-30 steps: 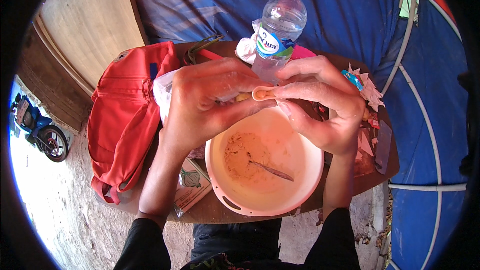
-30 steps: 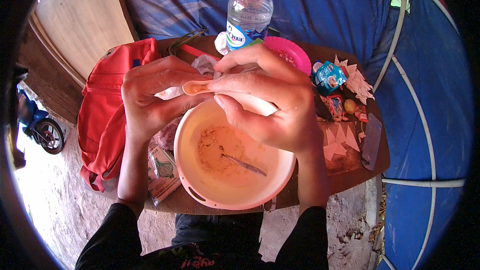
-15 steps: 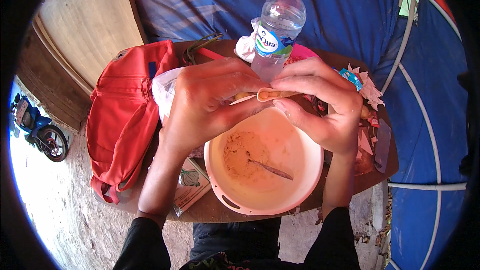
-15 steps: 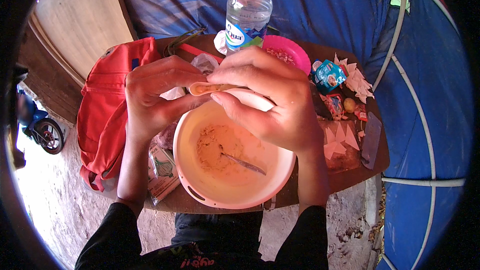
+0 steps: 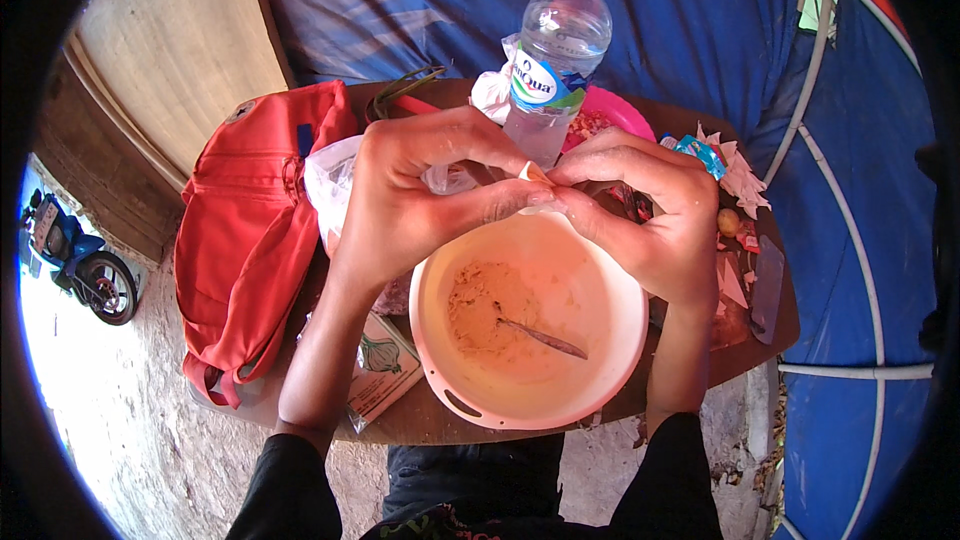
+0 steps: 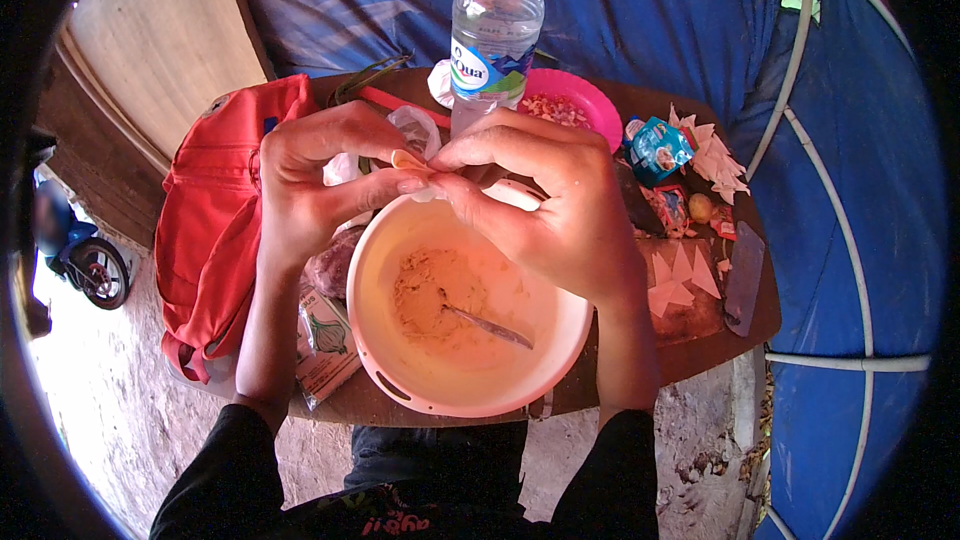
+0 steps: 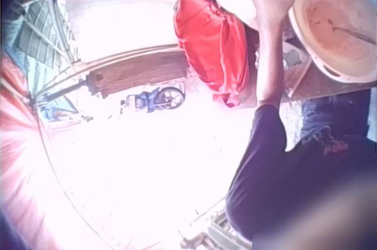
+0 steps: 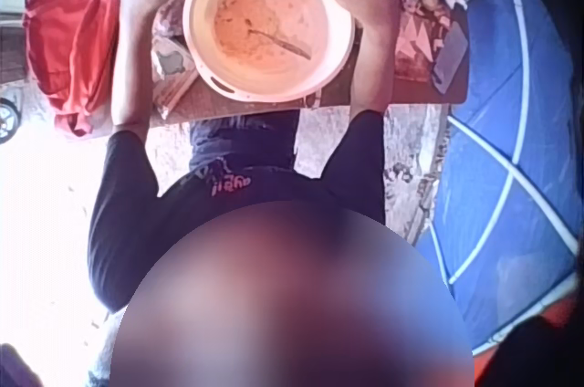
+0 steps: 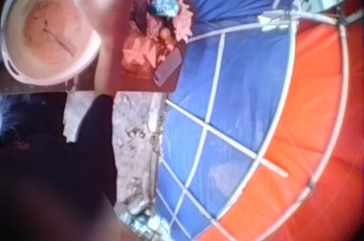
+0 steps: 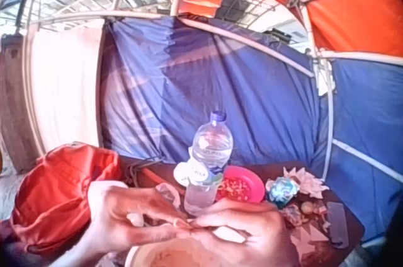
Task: The person scoops a reddish filling from a pink bowl with a knife and places it onto triangular wrappers, then folds each wrapper into a sealed packet. The person repeats this process multiple times, stacking the finished wraps on the table.
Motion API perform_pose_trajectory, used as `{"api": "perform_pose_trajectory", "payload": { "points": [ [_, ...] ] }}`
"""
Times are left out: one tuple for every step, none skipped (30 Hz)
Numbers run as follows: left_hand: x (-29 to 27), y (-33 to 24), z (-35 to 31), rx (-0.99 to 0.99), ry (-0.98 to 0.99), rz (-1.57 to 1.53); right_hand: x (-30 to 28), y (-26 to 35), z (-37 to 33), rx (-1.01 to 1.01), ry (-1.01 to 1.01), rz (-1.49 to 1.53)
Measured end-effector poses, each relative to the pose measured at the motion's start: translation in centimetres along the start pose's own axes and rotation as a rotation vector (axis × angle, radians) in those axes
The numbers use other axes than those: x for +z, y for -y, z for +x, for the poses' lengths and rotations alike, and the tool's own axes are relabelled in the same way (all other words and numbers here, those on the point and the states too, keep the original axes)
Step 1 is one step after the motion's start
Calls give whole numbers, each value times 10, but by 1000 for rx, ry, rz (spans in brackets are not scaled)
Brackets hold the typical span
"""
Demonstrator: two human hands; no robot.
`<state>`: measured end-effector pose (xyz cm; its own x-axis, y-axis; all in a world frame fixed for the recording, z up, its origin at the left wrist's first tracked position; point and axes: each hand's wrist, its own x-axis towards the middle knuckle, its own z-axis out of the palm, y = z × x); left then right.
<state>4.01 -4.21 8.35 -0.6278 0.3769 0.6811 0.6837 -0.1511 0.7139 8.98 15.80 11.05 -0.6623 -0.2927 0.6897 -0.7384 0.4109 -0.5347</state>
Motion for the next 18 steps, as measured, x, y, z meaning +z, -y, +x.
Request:
{"api": "perform_pose_trajectory", "payload": {
  "points": [
    [0,1,0,-6,-3,-22,0,0,0,-12,-4,5],
    [0,2,1,-9,-5,-44,0,0,0,19,5,37],
    [0,3,1,-17,-8,-69,2,0,-1,42,1,80],
    [1,4,1,1,-17,-80,3,0,-1,66,-2,123],
    [2,5,1,16,-28,-94,4,-1,-2,86,9,116],
    [3,5,1,31,-39,-108,6,-2,-2,107,20,109],
    [4,5,0,0,-46,-119,7,-3,-2,137,35,98],
    [5,5,0,-31,-53,-129,7,-3,-3,182,61,139],
    [6,5,-1,-55,-63,-157,7,-4,-4,240,56,227],
    [7,6,0,-79,-69,-161,7,-5,-4,302,54,318],
    [8,7,1,-94,-77,-183,6,-6,-4,365,52,408],
    [8,7,1,-128,-87,-204,6,-6,-4,354,55,397],
    [8,7,0,-127,-86,-198,5,-7,-3,344,59,387],
    [7,6,0,-144,-86,-193,5,-7,-3,334,63,376],
    [6,6,0,-145,-90,-199,5,-8,-4,360,74,357],
    [6,7,0,-172,-88,-229,4,-7,-4,387,84,337],
    [6,7,0,-183,-89,-271,4,-7,-4,413,100,319],
    [5,8,0,-191,-85,-328,4,-7,-5,407,94,323]
  ]
}}
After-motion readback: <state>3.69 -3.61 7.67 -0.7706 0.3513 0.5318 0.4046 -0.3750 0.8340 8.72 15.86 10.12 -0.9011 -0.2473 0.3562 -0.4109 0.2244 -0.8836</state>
